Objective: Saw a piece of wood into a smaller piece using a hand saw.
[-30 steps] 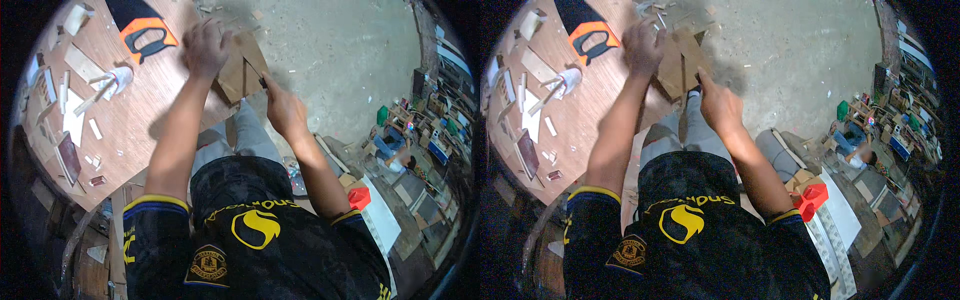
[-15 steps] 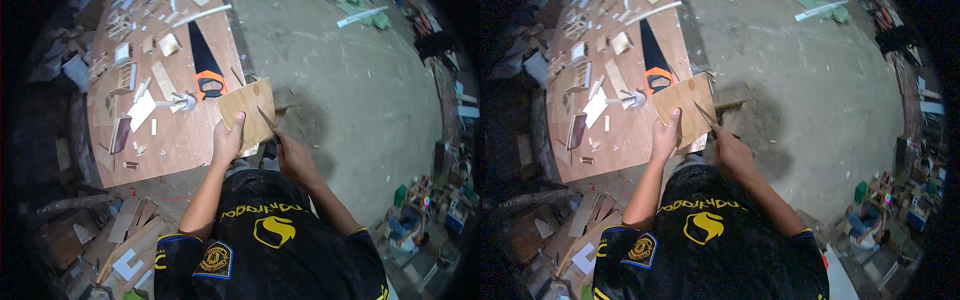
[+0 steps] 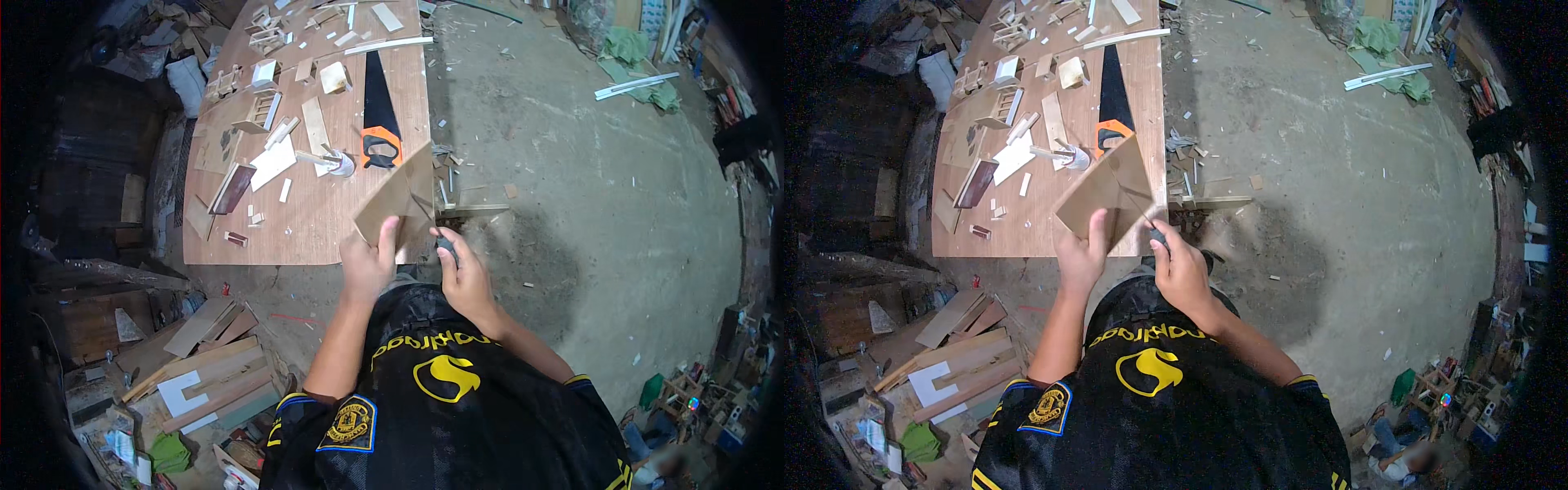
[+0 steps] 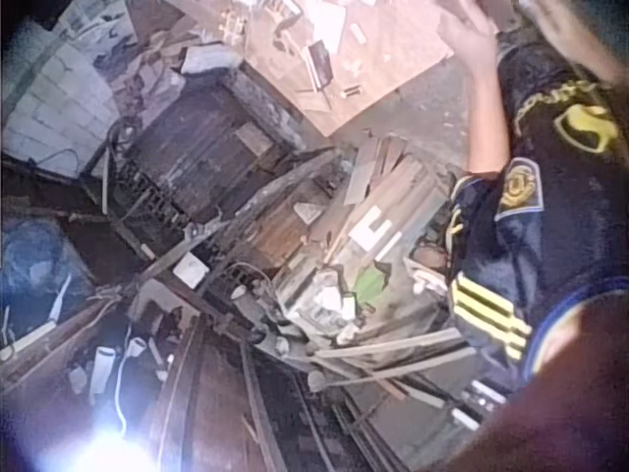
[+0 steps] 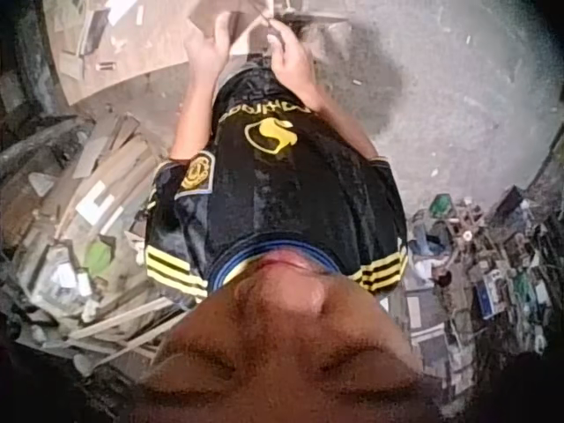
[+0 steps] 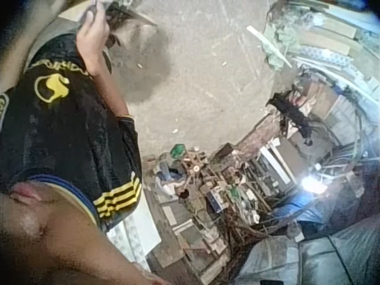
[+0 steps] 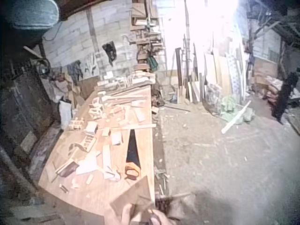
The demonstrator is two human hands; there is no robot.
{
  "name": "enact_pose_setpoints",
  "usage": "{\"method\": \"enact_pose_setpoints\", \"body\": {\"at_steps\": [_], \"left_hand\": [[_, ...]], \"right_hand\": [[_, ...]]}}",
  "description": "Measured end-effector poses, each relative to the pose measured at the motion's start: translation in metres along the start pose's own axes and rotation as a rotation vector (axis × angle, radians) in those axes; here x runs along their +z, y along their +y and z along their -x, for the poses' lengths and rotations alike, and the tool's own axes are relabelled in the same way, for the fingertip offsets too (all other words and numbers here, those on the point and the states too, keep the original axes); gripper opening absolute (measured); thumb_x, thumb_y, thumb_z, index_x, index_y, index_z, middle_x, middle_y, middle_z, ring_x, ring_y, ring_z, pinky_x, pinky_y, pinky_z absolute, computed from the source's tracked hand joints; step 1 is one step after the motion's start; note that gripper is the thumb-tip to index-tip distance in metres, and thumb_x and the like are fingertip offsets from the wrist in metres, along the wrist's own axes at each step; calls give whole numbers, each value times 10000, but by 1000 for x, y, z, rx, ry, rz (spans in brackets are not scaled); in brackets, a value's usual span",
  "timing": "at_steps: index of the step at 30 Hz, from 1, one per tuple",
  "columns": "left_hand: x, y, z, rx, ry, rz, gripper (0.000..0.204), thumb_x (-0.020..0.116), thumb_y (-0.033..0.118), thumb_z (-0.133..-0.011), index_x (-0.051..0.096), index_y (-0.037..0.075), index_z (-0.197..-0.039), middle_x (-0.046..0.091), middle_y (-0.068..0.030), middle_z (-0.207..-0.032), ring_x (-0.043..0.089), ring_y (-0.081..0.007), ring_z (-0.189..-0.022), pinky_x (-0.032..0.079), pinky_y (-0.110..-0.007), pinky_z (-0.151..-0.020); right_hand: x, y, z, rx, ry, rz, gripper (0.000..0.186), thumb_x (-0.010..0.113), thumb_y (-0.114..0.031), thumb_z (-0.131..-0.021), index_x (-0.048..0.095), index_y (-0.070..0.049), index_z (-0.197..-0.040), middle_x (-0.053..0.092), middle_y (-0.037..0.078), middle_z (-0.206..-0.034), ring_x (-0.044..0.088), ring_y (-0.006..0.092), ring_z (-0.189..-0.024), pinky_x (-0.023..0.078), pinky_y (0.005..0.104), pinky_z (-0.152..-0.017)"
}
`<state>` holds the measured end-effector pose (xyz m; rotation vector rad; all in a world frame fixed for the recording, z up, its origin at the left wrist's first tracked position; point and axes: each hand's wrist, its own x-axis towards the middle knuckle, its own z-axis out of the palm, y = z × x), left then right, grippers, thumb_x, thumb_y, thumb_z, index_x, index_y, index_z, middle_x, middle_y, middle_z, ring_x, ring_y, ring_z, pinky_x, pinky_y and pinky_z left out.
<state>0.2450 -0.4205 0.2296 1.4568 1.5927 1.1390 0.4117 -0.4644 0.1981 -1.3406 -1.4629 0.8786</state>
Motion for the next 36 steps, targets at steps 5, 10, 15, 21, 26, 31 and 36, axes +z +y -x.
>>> {"method": "enact_pose_setpoints", "body": {"at_steps": [5, 10, 15, 21, 26, 31, 36], "left_hand": [[-28, -1, 14, 296, -175, -480, 175, 679, 178, -855, 669, 17, -920, 649, -209, -788, 649, -376, -704, 516, -414, -622], [-52, -8, 27, 152, -321, -403, 264, 651, 252, -899, 666, 4, -988, 648, -222, -773, 648, -385, -694, 513, -394, -623], [-60, -2, 26, 119, -441, -504, 302, 628, 296, -909, 670, 10, -999, 649, -239, -793, 650, -401, -739, 517, -405, -650], [-89, -59, 51, -328, -339, -257, 341, 585, 281, -945, 646, -23, -1087, 704, -176, -890, 693, -241, -835, 515, -348, -747], [-94, -64, 16, -316, 108, 312, 352, 595, 222, -953, 568, -45, -1181, 652, -104, -1101, 597, -149, -983, 472, -309, -866], [-131, -86, 4, -303, 120, 286, 342, 585, 231, -961, 574, -46, -1161, 660, -109, -1088, 600, -145, -981, 471, -305, -868], [-159, -101, -8, -328, 171, 295, 338, 572, 235, -970, 577, -48, -1156, 661, -106, -1086, 598, -142, -987, 469, -302, -871]], "right_hand": [[-13, 1, 7, 143, -246, 62, 240, 499, -156, -967, 599, -64, -1165, 683, 163, -975, 676, 286, -852, 497, 368, -731], [-2, -10, 25, 209, -207, -120, 223, 506, -118, -964, 598, -39, -1150, 632, 93, -824, 568, 162, -688, 467, 308, -674], [-5, -22, 32, 444, -192, -151, 218, 516, -145, -959, 599, -33, -1126, 632, 157, -831, 599, 184, -667, 449, 303, -595], [-90, 8, -42, 135, 375, -330, 273, 423, -246, -1028, 560, -57, -1170, 398, -85, -646, 360, 7, -537, 285, 179, -484], [-48, 92, -47, 265, -128, 401, 345, 467, -252, -1000, 534, -20, -1246, 634, 222, -1122, 608, 327, -1071, 457, 404, -914], [55, 99, -28, 131, -272, 414, 292, 506, -105, -900, 577, -55, -1179, 633, 226, -1087, 602, 426, -998, 488, 476, -851], [121, 132, -23, 92, -581, 466, 319, 545, -135, -876, 595, -147, -1191, 626, 176, -1059, 628, 399, -922, 513, 463, -806]]}}
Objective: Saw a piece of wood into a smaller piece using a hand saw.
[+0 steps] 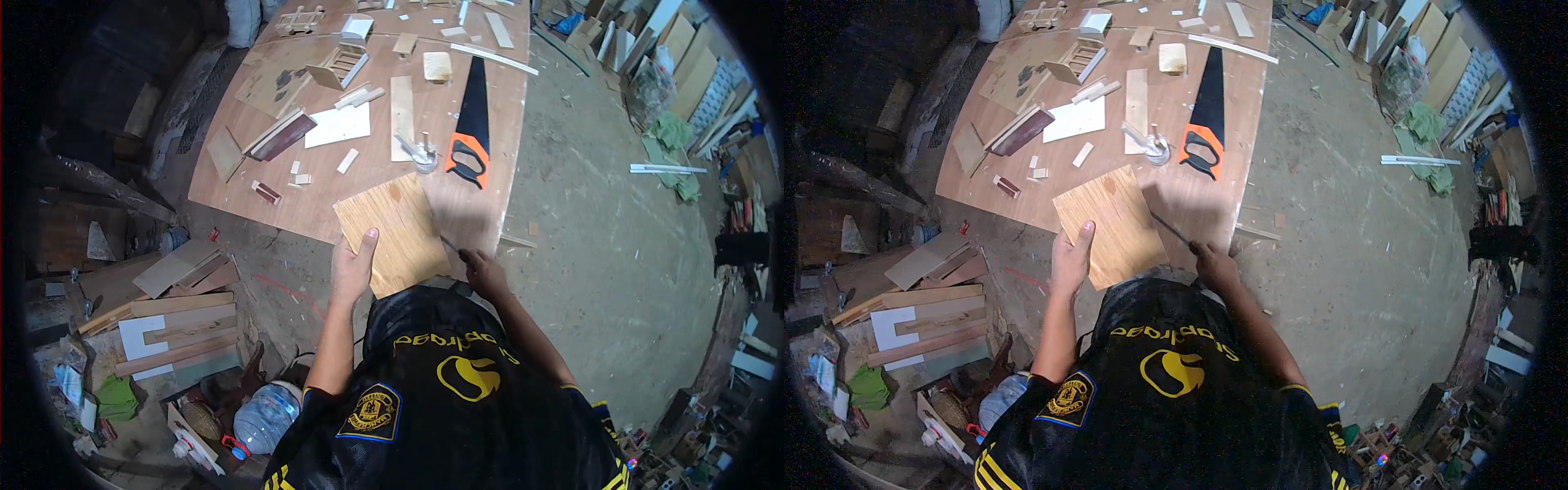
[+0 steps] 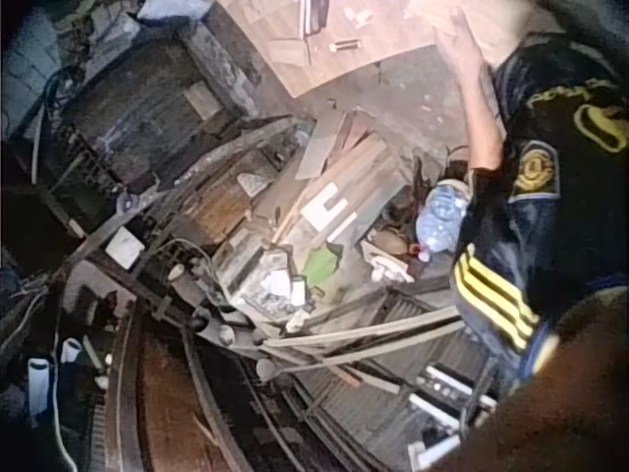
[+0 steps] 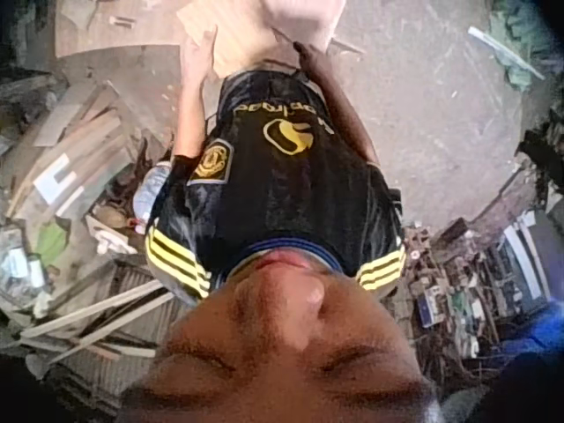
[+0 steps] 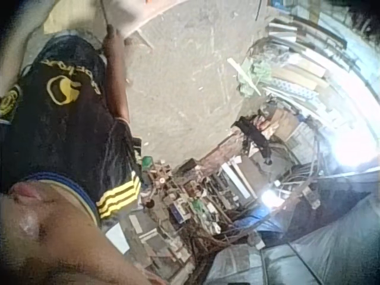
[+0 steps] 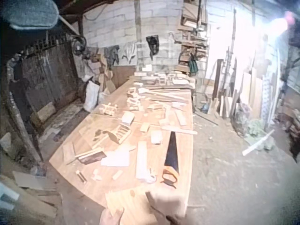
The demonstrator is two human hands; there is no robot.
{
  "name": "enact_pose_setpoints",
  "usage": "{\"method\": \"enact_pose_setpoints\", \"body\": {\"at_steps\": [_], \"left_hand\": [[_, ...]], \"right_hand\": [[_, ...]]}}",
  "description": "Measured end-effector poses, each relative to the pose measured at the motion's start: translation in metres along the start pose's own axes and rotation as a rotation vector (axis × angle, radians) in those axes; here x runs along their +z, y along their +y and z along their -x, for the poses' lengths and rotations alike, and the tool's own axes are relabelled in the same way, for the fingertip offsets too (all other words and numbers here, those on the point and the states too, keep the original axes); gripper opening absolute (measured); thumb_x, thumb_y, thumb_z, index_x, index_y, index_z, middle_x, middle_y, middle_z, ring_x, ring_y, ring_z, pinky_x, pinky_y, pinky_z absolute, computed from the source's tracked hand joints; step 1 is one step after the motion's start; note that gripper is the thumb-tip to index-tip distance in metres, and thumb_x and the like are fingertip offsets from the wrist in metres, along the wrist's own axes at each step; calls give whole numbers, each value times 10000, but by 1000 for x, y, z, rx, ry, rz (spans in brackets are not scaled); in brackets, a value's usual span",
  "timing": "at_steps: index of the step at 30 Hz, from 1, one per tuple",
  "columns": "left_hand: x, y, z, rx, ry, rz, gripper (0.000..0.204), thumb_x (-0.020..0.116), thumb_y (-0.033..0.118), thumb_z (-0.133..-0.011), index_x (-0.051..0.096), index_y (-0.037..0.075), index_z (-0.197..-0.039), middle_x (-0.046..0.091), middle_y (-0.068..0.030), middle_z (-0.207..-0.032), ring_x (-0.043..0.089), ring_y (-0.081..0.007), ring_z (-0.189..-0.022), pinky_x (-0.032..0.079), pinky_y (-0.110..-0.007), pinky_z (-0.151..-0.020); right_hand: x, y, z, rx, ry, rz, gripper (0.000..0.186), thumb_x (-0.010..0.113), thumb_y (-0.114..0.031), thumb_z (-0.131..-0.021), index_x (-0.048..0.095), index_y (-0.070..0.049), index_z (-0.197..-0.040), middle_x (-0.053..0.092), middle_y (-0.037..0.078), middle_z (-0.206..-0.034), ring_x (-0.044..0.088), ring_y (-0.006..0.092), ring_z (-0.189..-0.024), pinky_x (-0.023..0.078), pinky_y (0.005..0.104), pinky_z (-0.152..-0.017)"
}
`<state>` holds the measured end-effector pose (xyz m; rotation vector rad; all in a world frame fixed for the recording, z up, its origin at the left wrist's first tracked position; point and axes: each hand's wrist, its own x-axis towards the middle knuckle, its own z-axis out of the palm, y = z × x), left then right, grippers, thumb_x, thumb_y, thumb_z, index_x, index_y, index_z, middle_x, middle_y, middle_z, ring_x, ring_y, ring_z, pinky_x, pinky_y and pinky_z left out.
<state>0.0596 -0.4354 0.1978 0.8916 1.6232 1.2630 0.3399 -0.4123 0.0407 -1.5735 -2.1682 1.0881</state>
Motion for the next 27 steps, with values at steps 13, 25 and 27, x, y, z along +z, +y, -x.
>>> {"method": "enact_pose_setpoints", "body": {"at_steps": [13, 25, 27], "left_hand": [[-74, 8, -79, -95, -2, -169, 329, 590, 233, -956, 593, -39, -1141, 674, -98, -1045, 613, -147, -946, 478, -300, -831], [-25, 8, -111, -85, -297, -209, 285, 621, 178, -931, 568, 1, -1147, 660, -112, -1030, 621, -157, -953, 482, -314, -817], [-4, 4, -110, -15, -275, -267, 342, 635, 172, -924, 504, -13, -1180, 648, -134, -1073, 622, -187, -1002, 485, -328, -841]], "right_hand": [[-18, -12, -193, 28, 388, 514, 483, 683, -225, -746, 590, -168, -1216, 538, 105, -1177, 513, 337, -1068, 432, 491, -863], [-21, -1, -193, 80, 586, 419, 252, 626, -118, -765, 579, -97, -1012, 559, 124, -951, 532, 331, -956, 417, 458, -795], [-32, -3, -161, 62, 710, 271, 249, 620, -61, -750, 567, -78, -993, 547, 143, -934, 534, 356, -917, 430, 444, -767]]}}
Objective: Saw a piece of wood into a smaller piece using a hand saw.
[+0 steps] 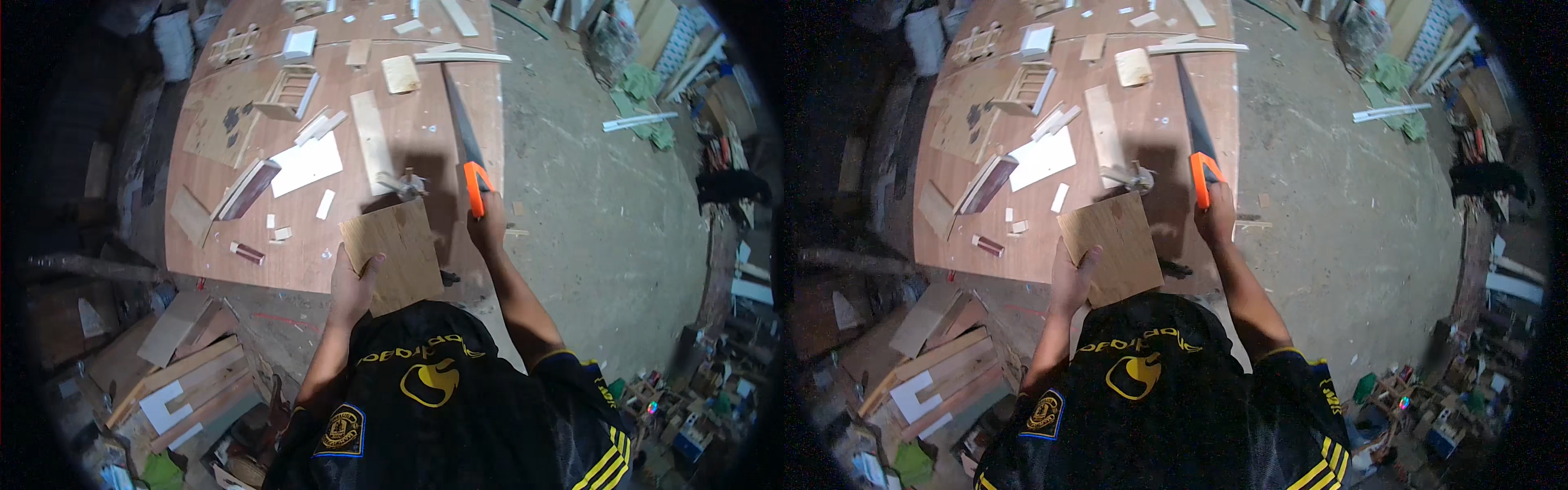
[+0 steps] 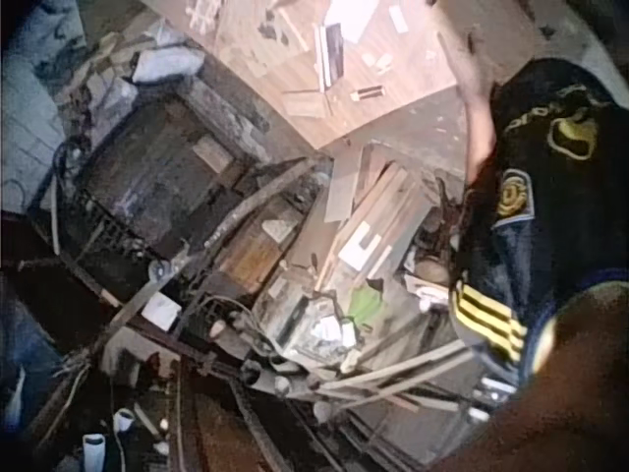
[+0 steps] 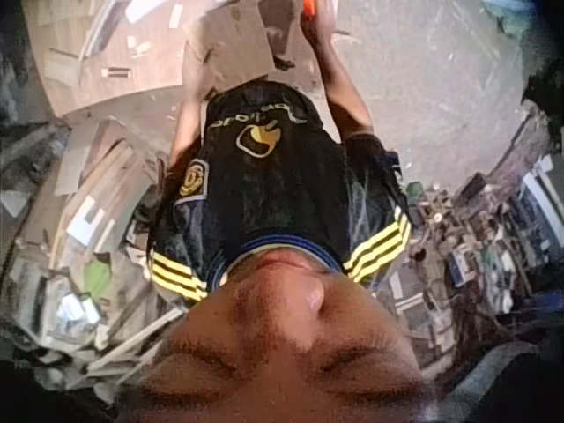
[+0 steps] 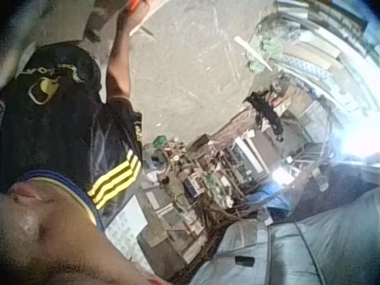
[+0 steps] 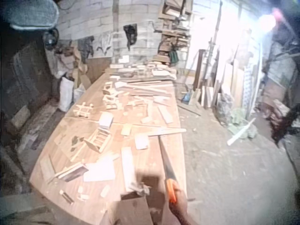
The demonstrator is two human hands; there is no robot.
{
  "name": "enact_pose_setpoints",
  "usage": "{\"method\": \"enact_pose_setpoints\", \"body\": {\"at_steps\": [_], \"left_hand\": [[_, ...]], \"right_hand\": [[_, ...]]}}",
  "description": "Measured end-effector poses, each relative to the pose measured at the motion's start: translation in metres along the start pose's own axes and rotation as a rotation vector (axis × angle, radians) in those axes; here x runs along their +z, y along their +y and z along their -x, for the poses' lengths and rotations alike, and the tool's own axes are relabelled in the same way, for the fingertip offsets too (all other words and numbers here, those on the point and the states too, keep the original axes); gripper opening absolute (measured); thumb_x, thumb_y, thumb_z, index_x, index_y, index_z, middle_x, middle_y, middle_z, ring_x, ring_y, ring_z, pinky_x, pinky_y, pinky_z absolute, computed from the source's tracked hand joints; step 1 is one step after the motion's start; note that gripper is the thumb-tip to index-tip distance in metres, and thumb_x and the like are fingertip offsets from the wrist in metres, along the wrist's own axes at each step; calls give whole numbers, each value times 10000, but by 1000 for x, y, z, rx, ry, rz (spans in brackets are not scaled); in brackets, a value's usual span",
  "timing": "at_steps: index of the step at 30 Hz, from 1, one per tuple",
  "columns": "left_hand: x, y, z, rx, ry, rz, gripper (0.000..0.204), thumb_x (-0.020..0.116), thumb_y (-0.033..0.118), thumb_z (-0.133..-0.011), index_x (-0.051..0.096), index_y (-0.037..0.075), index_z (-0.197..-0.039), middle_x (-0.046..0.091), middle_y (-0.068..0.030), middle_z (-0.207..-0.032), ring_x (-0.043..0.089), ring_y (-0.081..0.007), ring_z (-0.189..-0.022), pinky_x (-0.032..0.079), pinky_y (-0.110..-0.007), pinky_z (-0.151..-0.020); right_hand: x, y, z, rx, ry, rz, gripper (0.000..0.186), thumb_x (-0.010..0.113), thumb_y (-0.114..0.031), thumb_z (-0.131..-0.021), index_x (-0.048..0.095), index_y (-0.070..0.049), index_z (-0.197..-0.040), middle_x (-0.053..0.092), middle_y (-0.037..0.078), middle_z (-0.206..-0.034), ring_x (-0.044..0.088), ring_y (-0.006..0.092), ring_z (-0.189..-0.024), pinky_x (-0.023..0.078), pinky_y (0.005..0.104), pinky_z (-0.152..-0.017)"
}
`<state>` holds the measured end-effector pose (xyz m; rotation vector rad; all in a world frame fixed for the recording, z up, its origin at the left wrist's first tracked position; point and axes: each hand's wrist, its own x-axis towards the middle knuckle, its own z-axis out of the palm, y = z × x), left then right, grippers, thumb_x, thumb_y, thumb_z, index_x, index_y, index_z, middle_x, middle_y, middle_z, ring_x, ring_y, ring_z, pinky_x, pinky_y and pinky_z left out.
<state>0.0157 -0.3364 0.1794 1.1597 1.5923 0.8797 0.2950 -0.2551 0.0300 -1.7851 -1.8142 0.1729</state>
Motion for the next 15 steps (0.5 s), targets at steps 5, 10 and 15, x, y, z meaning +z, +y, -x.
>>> {"method": "enact_pose_setpoints", "body": {"at_steps": [5, 10, 15], "left_hand": [[65, -12, -8, 40, -70, 142, 416, 640, 166, -919, 422, -26, -1216, 619, -168, -1096, 616, -212, -1018, 498, -333, -848], [150, -35, -33, 94, -191, 1, 436, 637, 188, -918, 410, -30, -1220, 627, -181, -1060, 627, -212, -980, 509, -331, -820], [237, -85, -68, 74, -107, -234, 501, 636, 286, -896, 414, -19, -1226, 638, -289, -1012, 633, -443, -943, 504, -482, -781]], "right_hand": [[-116, -13, 53, 235, 65, -235, 139, 533, 35, -771, 538, 2, -906, 525, 164, -861, 516, 348, -755, 432, 385, -677], [-212, 0, 113, 419, 157, -348, 124, 568, 29, -740, 541, 13, -860, 523, 167, -806, 534, 350, -768, 433, 365, -701], [-247, 31, 146, 475, 210, -515, 93, 562, 13, -747, 505, 1, -818, 486, 108, -755, 502, 236, -695, 412, 313, -663]]}}
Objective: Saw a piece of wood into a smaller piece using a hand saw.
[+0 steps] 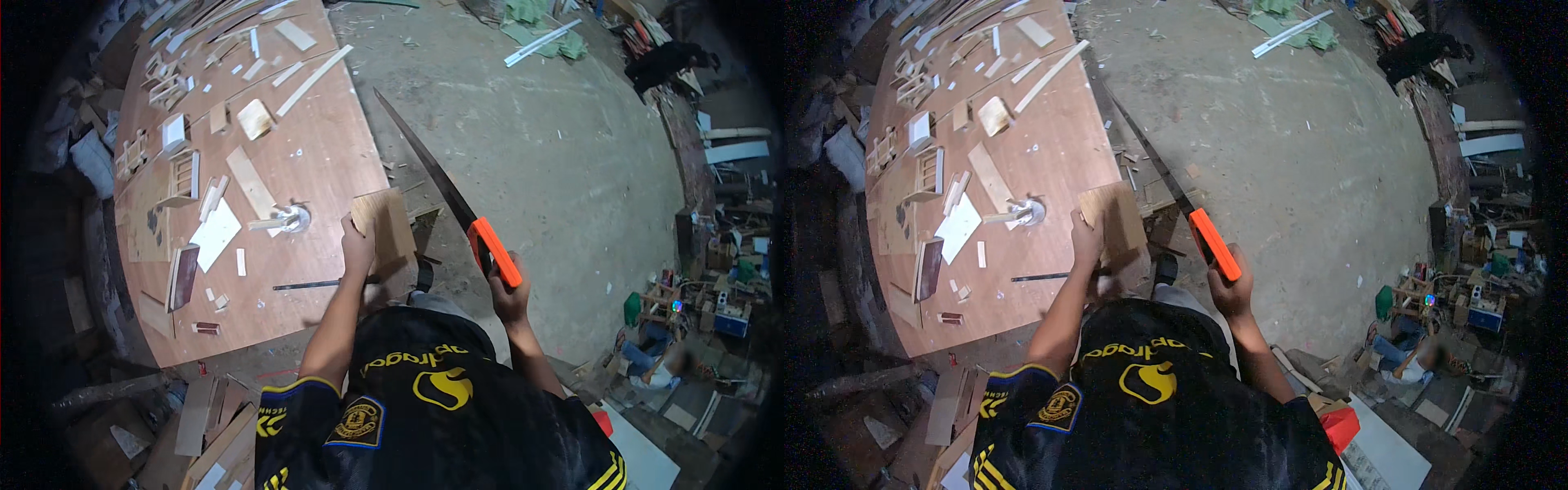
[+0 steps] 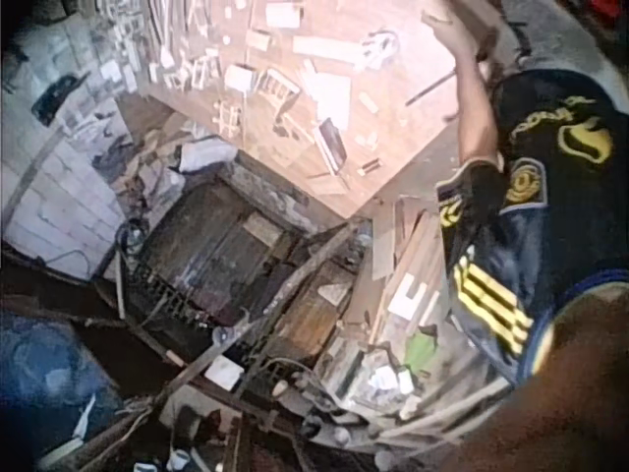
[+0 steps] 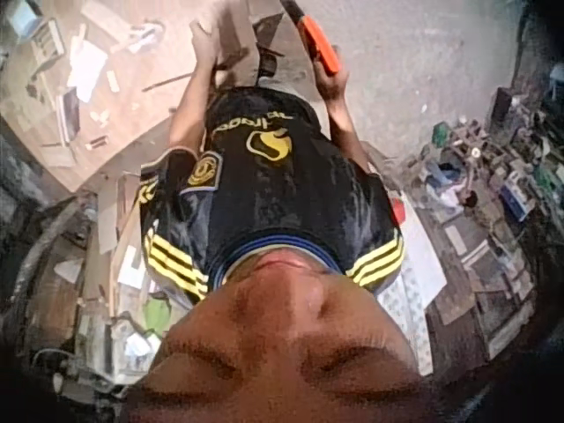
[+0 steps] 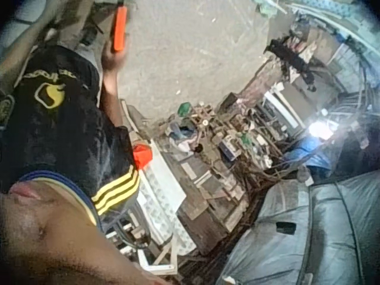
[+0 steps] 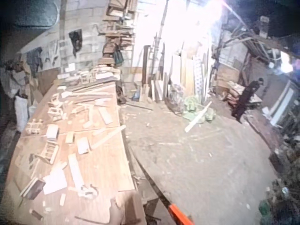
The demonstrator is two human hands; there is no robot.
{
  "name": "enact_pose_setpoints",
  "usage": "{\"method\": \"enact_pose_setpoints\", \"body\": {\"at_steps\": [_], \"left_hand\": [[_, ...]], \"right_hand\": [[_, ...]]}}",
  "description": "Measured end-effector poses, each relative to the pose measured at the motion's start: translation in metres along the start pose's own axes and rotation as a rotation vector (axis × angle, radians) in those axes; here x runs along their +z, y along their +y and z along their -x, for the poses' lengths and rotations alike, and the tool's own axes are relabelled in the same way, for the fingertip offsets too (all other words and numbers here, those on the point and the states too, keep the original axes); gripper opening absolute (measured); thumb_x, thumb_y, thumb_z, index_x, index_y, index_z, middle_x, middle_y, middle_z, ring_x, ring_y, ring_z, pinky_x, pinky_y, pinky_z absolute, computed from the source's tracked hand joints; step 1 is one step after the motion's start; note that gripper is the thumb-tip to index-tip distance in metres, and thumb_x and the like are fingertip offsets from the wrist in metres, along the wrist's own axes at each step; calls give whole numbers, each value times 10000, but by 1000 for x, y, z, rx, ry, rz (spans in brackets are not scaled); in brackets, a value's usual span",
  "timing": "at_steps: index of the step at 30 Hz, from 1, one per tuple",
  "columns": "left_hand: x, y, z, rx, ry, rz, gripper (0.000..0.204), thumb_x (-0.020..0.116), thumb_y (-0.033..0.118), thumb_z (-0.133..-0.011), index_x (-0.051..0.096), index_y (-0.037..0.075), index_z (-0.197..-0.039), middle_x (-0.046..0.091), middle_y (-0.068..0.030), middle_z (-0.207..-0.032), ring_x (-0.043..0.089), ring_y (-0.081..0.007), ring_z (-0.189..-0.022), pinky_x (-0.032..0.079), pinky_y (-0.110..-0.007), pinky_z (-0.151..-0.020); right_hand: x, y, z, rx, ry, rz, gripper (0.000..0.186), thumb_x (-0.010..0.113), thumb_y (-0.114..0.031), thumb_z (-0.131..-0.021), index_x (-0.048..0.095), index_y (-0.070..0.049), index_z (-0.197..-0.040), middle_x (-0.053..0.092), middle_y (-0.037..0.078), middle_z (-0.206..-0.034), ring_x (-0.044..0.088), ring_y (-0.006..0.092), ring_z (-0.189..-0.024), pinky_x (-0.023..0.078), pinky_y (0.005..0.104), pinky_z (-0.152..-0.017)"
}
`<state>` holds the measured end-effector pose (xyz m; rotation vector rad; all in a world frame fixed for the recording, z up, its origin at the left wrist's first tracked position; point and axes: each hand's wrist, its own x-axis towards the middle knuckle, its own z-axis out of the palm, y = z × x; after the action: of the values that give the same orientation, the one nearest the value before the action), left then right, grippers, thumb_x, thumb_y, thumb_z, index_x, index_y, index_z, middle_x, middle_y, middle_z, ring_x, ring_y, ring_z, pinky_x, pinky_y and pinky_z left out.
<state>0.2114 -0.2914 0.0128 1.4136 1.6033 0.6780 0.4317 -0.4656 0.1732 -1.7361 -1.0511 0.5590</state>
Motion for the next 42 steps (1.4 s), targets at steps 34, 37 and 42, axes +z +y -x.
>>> {"method": "enact_pose_setpoints", "body": {"at_steps": [34, 37, 42], "left_hand": [[77, -8, -48, 641, -134, -814, 688, 495, 284, -884, 272, 12, -1475, 248, -131, -1545, 194, -386, -1427, 109, -556, -1150], [79, -7, -47, 617, -125, -837, 668, 483, 279, -897, 274, 23, -1478, 246, -124, -1547, 194, -380, -1428, 97, -552, -1153], [78, 3, -46, 587, -137, -886, 664, 474, 282, -913, 252, 42, -1490, 247, -119, -1545, 183, -376, -1433, 92, -552, -1154]], "right_hand": [[66, -41, -22, 362, -84, 69, 134, 582, 0, -812, 522, 7, -932, 528, 105, -764, 528, 188, -681, 429, 309, -633], [75, -43, -28, 314, -108, 122, 146, 586, -4, -814, 518, 10, -943, 544, 137, -768, 561, 236, -689, 443, 332, -645], [88, -34, -31, 359, -123, 148, 175, 599, -26, -809, 512, 8, -958, 573, 196, -799, 608, 355, -754, 462, 377, -674]]}}
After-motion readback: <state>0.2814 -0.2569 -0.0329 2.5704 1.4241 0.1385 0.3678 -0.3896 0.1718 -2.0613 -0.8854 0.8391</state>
